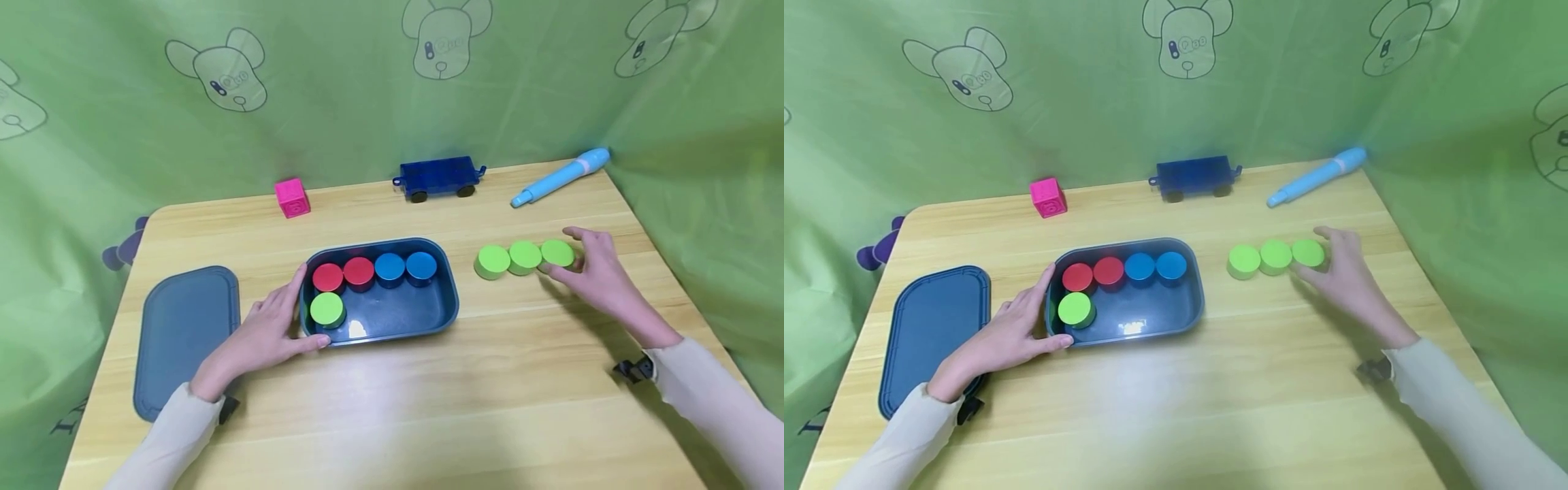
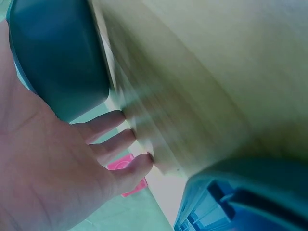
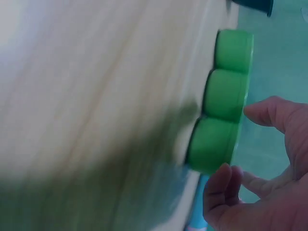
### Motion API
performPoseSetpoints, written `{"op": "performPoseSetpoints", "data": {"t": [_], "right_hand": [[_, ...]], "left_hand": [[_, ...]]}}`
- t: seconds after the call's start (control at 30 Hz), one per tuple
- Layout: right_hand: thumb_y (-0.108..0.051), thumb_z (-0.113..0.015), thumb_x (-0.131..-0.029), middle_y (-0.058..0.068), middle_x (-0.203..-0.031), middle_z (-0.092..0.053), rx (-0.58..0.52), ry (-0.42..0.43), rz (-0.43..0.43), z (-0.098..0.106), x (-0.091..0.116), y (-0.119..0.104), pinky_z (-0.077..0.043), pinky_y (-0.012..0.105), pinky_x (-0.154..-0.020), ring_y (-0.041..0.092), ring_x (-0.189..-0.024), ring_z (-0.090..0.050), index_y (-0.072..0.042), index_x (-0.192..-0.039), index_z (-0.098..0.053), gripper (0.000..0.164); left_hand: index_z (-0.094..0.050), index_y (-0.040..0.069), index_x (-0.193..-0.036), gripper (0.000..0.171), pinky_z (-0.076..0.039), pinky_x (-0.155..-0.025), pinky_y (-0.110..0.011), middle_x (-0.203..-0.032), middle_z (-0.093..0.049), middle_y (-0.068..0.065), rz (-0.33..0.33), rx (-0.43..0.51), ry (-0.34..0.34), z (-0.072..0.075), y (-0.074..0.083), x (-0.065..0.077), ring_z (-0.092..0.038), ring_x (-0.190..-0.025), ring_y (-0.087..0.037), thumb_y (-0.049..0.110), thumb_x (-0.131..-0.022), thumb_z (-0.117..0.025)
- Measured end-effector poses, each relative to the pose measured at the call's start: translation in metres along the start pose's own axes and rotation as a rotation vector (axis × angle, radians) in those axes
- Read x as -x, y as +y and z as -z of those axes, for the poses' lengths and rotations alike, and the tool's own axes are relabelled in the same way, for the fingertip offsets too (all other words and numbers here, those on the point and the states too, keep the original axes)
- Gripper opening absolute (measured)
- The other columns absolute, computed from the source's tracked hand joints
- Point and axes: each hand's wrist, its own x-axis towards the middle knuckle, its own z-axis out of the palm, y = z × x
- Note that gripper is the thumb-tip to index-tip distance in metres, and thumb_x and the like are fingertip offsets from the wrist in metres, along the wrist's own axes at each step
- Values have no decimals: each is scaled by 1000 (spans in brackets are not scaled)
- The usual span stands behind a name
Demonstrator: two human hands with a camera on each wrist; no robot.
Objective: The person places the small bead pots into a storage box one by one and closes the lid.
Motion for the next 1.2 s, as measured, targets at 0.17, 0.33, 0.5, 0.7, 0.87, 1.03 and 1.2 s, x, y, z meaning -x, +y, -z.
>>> {"op": "performPoseSetpoints", "data": {"t": [0.17, 0.33, 0.5, 0.7, 0.87, 1.03, 1.2], "right_hand": [[-16, -83, -100, 36, -140, -44, -61, -29, -2, 1, -7, 16, -49, 21, -61, 26, -90, -53, 15, -157, -42, 77], [-21, -83, -100, 27, -135, -53, -105, -52, -48, 1, -8, 26, -50, 19, -67, 21, -94, -54, 10, -155, -48, 72], [-31, -82, -101, 22, -127, -58, -86, -50, -122, 7, -5, 28, -49, 21, -67, 18, -93, -54, 8, -158, -46, 78], [-38, -81, -101, 20, -123, -58, -55, -7, -161, 18, -2, 21, -49, 21, -67, 16, -91, -55, 8, -157, -45, 81], [-38, -82, -100, 15, -124, -56, -79, 46, -160, 24, 3, 10, -48, 21, -65, 15, -91, -53, 4, -155, -46, 78], [-30, -83, -100, 7, -121, -56, -146, 115, -125, 25, 10, -4, -47, 17, -64, 9, -88, -53, 1, -153, -49, 70], [-18, -83, -100, 5, -120, -56, -223, 133, -61, 19, 14, -27, -47, 14, -66, 7, -86, -53, 1, -152, -51, 64]], "left_hand": [[12, 31, -176, 127, -20, -117, -82, -175, -30, -20, -5, -2, 0, -1, 0, -1, -28, -159, -45, 76, -92, -72], [12, 31, -176, 127, -21, -117, -83, -175, -31, -20, -7, 0, 4, -2, 0, -1, -29, -159, -45, 76, -92, -73], [12, 32, -176, 127, -20, -117, -83, -174, -32, -20, -2, 0, 3, -2, 0, -1, -29, -158, -46, 76, -92, -72], [13, 33, -175, 127, -19, -117, -83, -174, -32, -20, 9, -4, 1, -3, -1, 0, -28, -159, -46, 78, -91, -72], [13, 32, -175, 127, -19, -117, -83, -174, -31, -20, 8, -6, 2, -1, -1, 1, -28, -159, -46, 77, -92, -72], [13, 32, -175, 127, -19, -117, -83, -174, -31, -21, 8, -4, 0, 1, 1, 0, -28, -159, -46, 76, -92, -72], [12, 31, -176, 127, -21, -117, -83, -174, -32, -21, 0, -14, 3, 0, 0, -1, -29, -158, -46, 76, -92, -73]]}}
